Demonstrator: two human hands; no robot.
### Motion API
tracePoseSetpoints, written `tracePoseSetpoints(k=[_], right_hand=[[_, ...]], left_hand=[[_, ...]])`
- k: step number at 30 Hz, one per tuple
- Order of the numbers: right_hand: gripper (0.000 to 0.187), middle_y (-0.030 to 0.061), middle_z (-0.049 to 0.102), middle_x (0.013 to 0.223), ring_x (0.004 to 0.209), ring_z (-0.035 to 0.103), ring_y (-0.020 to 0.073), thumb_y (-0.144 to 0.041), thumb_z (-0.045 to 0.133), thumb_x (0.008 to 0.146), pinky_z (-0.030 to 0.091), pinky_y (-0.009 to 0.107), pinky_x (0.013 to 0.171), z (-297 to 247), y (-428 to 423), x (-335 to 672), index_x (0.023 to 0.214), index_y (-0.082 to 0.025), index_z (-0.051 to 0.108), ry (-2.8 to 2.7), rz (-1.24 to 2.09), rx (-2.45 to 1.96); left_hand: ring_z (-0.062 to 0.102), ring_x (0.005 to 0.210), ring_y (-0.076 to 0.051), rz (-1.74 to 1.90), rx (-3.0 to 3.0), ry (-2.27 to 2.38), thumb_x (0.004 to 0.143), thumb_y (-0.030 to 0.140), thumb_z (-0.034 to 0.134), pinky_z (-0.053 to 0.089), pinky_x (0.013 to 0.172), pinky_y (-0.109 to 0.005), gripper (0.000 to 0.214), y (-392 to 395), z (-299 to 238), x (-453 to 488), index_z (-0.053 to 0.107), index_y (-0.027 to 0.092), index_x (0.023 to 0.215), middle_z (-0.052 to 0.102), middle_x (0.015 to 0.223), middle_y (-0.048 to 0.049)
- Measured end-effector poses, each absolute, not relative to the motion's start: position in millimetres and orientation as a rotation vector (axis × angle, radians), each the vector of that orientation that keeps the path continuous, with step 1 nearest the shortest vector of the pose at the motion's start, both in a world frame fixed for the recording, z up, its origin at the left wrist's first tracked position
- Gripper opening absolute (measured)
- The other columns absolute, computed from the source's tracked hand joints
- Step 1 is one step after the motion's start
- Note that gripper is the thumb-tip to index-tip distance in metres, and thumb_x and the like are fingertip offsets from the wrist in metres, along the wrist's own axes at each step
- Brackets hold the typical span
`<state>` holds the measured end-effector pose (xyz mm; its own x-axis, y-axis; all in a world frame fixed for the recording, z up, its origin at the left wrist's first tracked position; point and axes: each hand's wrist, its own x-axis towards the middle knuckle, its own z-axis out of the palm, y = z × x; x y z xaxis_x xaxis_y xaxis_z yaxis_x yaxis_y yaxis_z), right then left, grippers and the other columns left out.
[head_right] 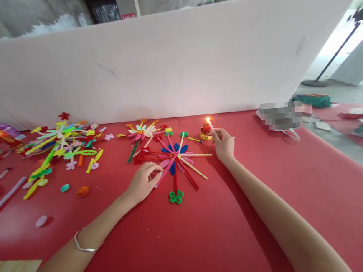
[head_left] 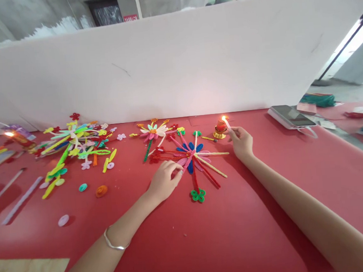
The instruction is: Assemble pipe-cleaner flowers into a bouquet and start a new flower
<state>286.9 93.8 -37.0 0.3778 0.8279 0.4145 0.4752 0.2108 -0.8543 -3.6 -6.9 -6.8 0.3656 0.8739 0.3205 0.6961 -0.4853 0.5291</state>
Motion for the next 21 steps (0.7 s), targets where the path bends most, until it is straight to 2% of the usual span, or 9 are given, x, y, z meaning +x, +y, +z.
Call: tracePoseSetpoints(k=[4,8,21], right_hand=[[0.033,0.0023,0.069,0.076,0.055,0.059,0.0147,-0.049,0.053,0.078,0.04,0.026,0.056,-37.6,95.8,286.6,0.085,-0.019,0.064,-1.229,0.389,-1.42],[0.028,0.0029,0.07,0.082,0.053,0.059,0.0139,-0.045,0.055,0.078,0.042,0.027,0.057,-39.7,98.6,288.9,0.085,-0.019,0.062,-1.185,0.389,-1.422],[0.036,0.0035,0.07,0.082,0.048,0.054,0.0126,-0.053,0.054,0.077,0.043,0.027,0.054,-45.7,103.5,291.9,0.09,-0.02,0.06,-1.238,0.466,-1.371]], left_hand=[[0.053,0.087,-0.019,0.768,2.395,1.402,0.084,0.021,0.05,0.044,0.078,-0.032,0.009,-6.9,-12.3,-2.1,0.059,0.019,0.085,0.061,0.084,-0.0037],[0.052,0.084,-0.019,0.712,2.381,1.413,0.083,0.023,0.052,0.044,0.076,-0.031,0.008,-7.4,-17.5,-1.5,0.056,0.018,0.087,0.059,0.082,-0.0032],[0.052,0.076,-0.018,0.568,2.359,1.545,0.073,0.012,0.052,0.042,0.069,-0.029,0.019,-8.0,-10.1,-0.2,0.054,0.018,0.09,0.055,0.073,-0.0014]])
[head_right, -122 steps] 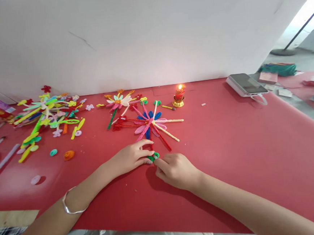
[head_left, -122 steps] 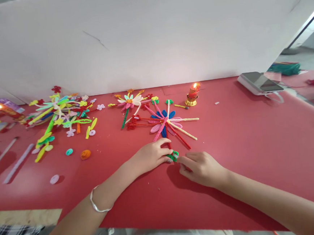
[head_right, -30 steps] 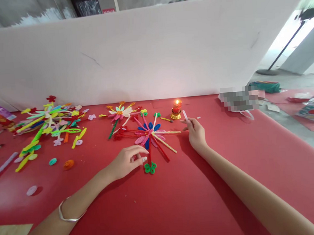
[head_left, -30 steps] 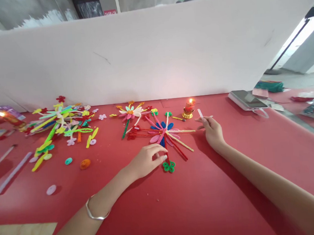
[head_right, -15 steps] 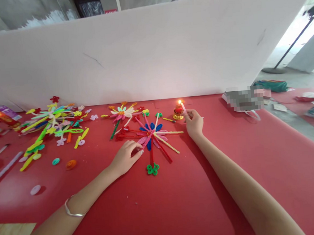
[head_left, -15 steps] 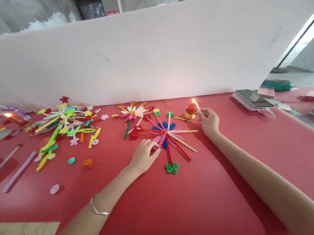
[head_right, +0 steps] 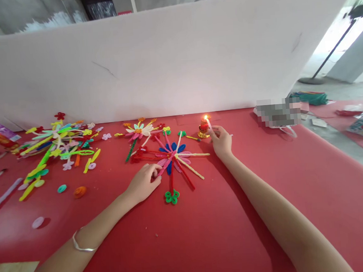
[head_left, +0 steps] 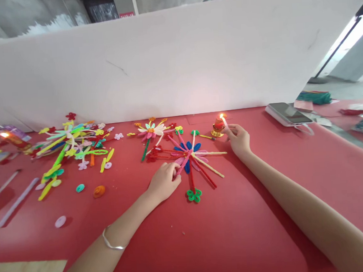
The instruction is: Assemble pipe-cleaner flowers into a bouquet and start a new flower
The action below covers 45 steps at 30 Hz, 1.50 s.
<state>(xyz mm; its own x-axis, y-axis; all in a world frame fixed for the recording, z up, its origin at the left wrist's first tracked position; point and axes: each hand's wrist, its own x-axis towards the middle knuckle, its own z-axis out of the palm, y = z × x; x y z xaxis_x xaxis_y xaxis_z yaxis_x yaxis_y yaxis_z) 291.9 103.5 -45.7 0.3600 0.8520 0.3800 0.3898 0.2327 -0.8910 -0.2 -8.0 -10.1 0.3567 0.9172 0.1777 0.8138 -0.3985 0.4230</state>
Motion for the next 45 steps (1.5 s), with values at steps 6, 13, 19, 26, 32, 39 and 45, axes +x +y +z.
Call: tracePoseSetpoints(k=[6,13,19,26,32,39,45], right_hand=[[0.037,0.0032,0.07,0.082,0.048,0.053,0.012,-0.055,0.053,0.077,0.043,0.027,0.053,-45.7,102.4,291.7,0.091,-0.021,0.059,-1.247,0.471,-1.373],[0.037,0.0036,0.07,0.081,0.046,0.054,0.0119,-0.054,0.052,0.077,0.043,0.027,0.053,-46.3,103.4,292.7,0.091,-0.02,0.059,-1.24,0.499,-1.353],[0.041,0.0047,0.071,0.083,0.046,0.054,0.0126,-0.055,0.051,0.078,0.045,0.029,0.056,-43.8,101.9,292.5,0.094,-0.019,0.06,-1.262,0.473,-1.367],[0.038,0.0043,0.071,0.083,0.048,0.055,0.0135,-0.053,0.053,0.077,0.045,0.029,0.056,-44.2,101.9,293.6,0.094,-0.019,0.06,-1.257,0.483,-1.375],[0.033,0.0037,0.07,0.08,0.046,0.054,0.0127,-0.048,0.054,0.077,0.044,0.027,0.054,-44.9,103.3,292.9,0.093,-0.019,0.06,-1.235,0.496,-1.349],[0.039,0.0041,0.07,0.08,0.046,0.054,0.0127,-0.053,0.052,0.077,0.044,0.027,0.053,-46.6,104.0,294.2,0.095,-0.019,0.06,-1.259,0.481,-1.356],[0.042,0.0049,0.07,0.081,0.046,0.055,0.0134,-0.055,0.051,0.077,0.044,0.028,0.053,-47.7,104.5,294.9,0.095,-0.019,0.06,-1.277,0.46,-1.373]], left_hand=[[0.052,0.08,-0.02,0.476,2.391,1.599,0.07,0.012,0.052,0.042,0.069,-0.029,0.014,-3.0,-4.8,-7.4,0.055,0.018,0.083,0.057,0.075,-0.0025],[0.053,0.084,-0.02,0.474,2.431,1.632,0.067,0.008,0.049,0.044,0.076,-0.032,0.016,8.8,-3.9,-24.0,0.054,0.018,0.078,0.057,0.083,-0.0044],[0.054,0.094,-0.021,0.544,2.446,1.575,0.069,0.005,0.046,0.044,0.083,-0.033,0.024,18.8,-5.8,-38.3,0.058,0.019,0.084,0.059,0.091,-0.0054],[0.055,0.087,-0.02,0.594,2.44,1.51,0.069,0.003,0.043,0.043,0.079,-0.031,0.023,19.4,-0.3,-40.7,0.056,0.018,0.078,0.059,0.086,-0.0048],[0.053,0.076,-0.018,0.562,2.438,1.505,0.066,0.003,0.042,0.041,0.07,-0.028,0.018,19.8,0.0,-40.6,0.05,0.019,0.067,0.055,0.074,-0.0026],[0.049,0.062,-0.016,0.466,2.41,1.674,0.066,0.006,0.044,0.032,0.056,-0.025,0.014,19.5,0.2,-40.7,0.044,0.02,0.062,0.053,0.066,-0.0005],[0.053,0.063,-0.017,0.36,2.461,1.731,0.07,0.011,0.046,0.031,0.054,-0.025,0.013,15.3,6.1,-39.7,0.054,0.021,0.069,0.061,0.07,-0.0011]])
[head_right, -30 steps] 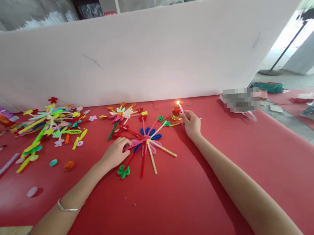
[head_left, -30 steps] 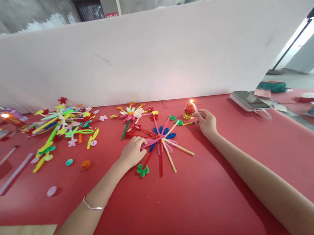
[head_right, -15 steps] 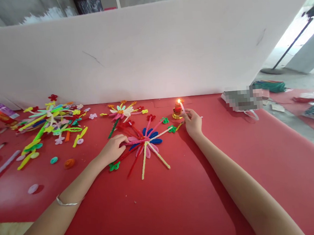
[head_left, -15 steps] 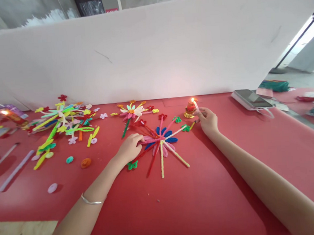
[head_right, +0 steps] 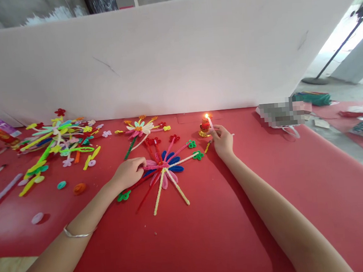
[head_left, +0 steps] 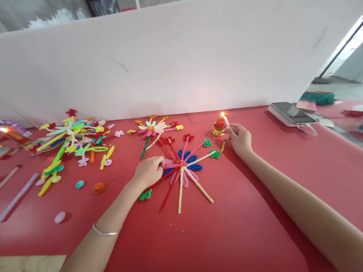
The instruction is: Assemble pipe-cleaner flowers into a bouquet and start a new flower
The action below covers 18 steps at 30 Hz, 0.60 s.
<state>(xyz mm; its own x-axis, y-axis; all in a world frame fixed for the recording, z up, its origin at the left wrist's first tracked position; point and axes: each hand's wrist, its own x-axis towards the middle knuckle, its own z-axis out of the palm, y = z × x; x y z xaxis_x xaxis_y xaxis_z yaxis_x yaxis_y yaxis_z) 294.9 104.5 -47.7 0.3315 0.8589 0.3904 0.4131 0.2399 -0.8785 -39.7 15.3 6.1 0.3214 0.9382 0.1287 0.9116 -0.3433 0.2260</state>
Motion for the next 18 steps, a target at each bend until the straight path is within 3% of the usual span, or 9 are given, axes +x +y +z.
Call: tracePoseSetpoints(k=[4,10,15,18], right_hand=[[0.043,0.0048,0.071,0.081,0.046,0.055,0.0133,-0.056,0.05,0.077,0.045,0.028,0.054,-47.8,104.3,294.8,0.096,-0.019,0.06,-1.281,0.454,-1.379],[0.041,0.0045,0.07,0.081,0.046,0.054,0.0124,-0.055,0.051,0.078,0.045,0.028,0.054,-45.8,102.7,294.1,0.095,-0.019,0.06,-1.265,0.457,-1.373],[0.04,0.0046,0.07,0.081,0.047,0.054,0.0124,-0.053,0.052,0.078,0.045,0.027,0.053,-46.1,102.2,293.6,0.096,-0.019,0.06,-1.255,0.483,-1.368],[0.04,0.0045,0.07,0.08,0.047,0.054,0.0129,-0.054,0.052,0.077,0.045,0.028,0.054,-45.1,101.1,292.7,0.096,-0.019,0.06,-1.261,0.467,-1.379]], left_hand=[[0.058,0.065,-0.018,0.315,2.481,1.684,0.077,0.025,0.05,0.036,0.057,-0.025,0.013,12.2,10.8,-38.3,0.063,0.023,0.076,0.065,0.071,-0.0014],[0.06,0.083,-0.019,0.636,2.505,1.449,0.086,0.023,0.045,0.043,0.075,-0.028,0.024,19.1,15.4,-48.6,0.066,0.022,0.098,0.066,0.089,-0.0058],[0.057,0.079,-0.017,1.144,2.362,1.456,0.082,0.025,0.052,0.043,0.076,-0.028,0.018,20.1,23.7,-54.3,0.069,0.021,0.089,0.063,0.081,-0.005],[0.056,0.072,-0.017,1.406,1.944,1.444,0.075,0.026,0.062,0.043,0.068,-0.026,0.011,18.3,27.1,-51.3,0.069,0.02,0.08,0.062,0.075,-0.003]])
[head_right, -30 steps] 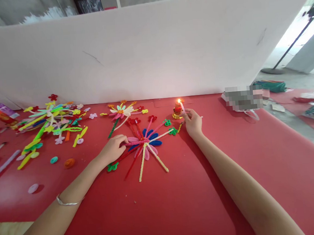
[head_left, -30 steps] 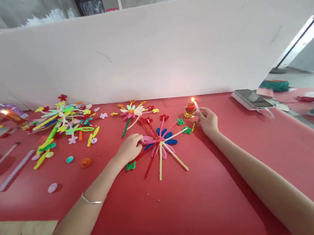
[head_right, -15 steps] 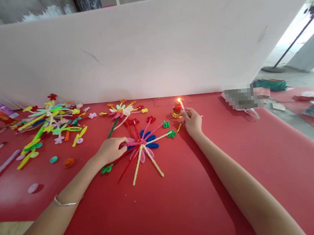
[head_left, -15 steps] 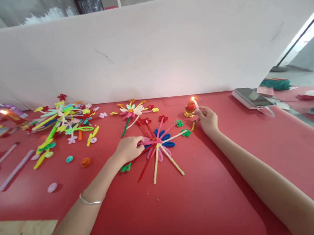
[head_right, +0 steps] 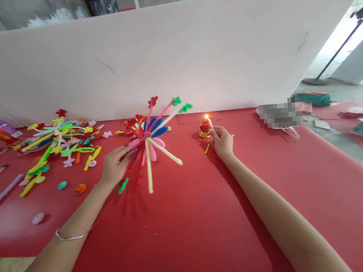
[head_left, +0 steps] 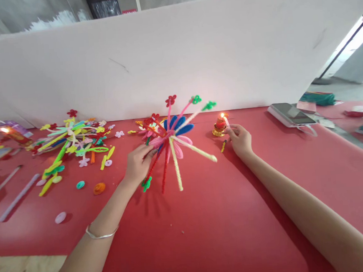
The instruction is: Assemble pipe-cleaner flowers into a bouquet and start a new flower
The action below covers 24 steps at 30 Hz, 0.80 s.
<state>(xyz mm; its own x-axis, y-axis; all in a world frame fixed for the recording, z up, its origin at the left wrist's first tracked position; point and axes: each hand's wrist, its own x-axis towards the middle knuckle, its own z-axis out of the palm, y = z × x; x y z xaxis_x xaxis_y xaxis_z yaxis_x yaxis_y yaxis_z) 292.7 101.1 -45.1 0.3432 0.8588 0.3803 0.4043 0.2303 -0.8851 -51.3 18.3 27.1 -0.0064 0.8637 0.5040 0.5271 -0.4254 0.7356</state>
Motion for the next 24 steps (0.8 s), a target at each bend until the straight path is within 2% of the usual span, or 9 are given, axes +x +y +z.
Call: tracePoseSetpoints(k=[2,4,6,8,12,24], right_hand=[[0.04,0.0044,0.07,0.079,0.047,0.055,0.0133,-0.054,0.051,0.078,0.045,0.028,0.054,-43.8,100.2,292.1,0.095,-0.019,0.061,-1.26,0.457,-1.392],[0.039,0.0041,0.07,0.08,0.047,0.055,0.0132,-0.053,0.051,0.078,0.045,0.028,0.053,-42.7,99.6,291.7,0.095,-0.02,0.061,-1.265,0.457,-1.393],[0.037,0.0037,0.07,0.079,0.046,0.054,0.0128,-0.052,0.052,0.078,0.044,0.028,0.053,-42.4,99.6,291.6,0.094,-0.02,0.06,-1.257,0.462,-1.395],[0.036,0.0034,0.07,0.079,0.046,0.054,0.0123,-0.052,0.053,0.077,0.044,0.027,0.053,-42.8,100.3,291.8,0.094,-0.02,0.06,-1.246,0.474,-1.393],[0.039,0.0036,0.07,0.08,0.046,0.053,0.0119,-0.054,0.052,0.077,0.044,0.027,0.052,-44.1,101.8,292.6,0.094,-0.02,0.06,-1.248,0.479,-1.383],[0.045,0.0042,0.07,0.081,0.046,0.053,0.0119,-0.059,0.05,0.077,0.044,0.026,0.052,-41.3,98.2,291.3,0.095,-0.019,0.061,-1.27,0.464,-1.391]], left_hand=[[0.052,0.059,-0.013,1.5,1.636,1.377,0.072,0.029,0.065,0.04,0.054,-0.022,0.011,19.1,27.6,-49.0,0.067,0.018,0.074,0.057,0.063,-0.0005],[0.041,0.046,-0.008,1.535,1.432,1.282,0.074,0.032,0.064,0.03,0.042,-0.018,0.016,21.5,27.9,-47.3,0.062,0.018,0.068,0.046,0.05,0.0031],[0.029,0.041,-0.006,1.516,1.26,1.134,0.075,0.034,0.064,0.021,0.037,-0.016,0.02,24.2,29.1,-46.5,0.057,0.017,0.067,0.034,0.045,0.0063],[0.024,0.04,-0.005,1.452,1.052,0.978,0.075,0.035,0.066,0.016,0.035,-0.014,0.021,25.9,31.4,-46.1,0.056,0.016,0.069,0.029,0.045,0.0079],[0.021,0.039,-0.004,1.39,0.9,0.942,0.072,0.035,0.069,0.013,0.034,-0.012,0.026,25.0,34.0,-44.1,0.055,0.014,0.068,0.029,0.043,0.0088],[0.026,0.036,-0.002,1.496,1.026,1.058,0.071,0.033,0.07,0.015,0.033,-0.011,0.027,24.9,22.9,-42.0,0.053,0.013,0.065,0.035,0.042,0.0082]])
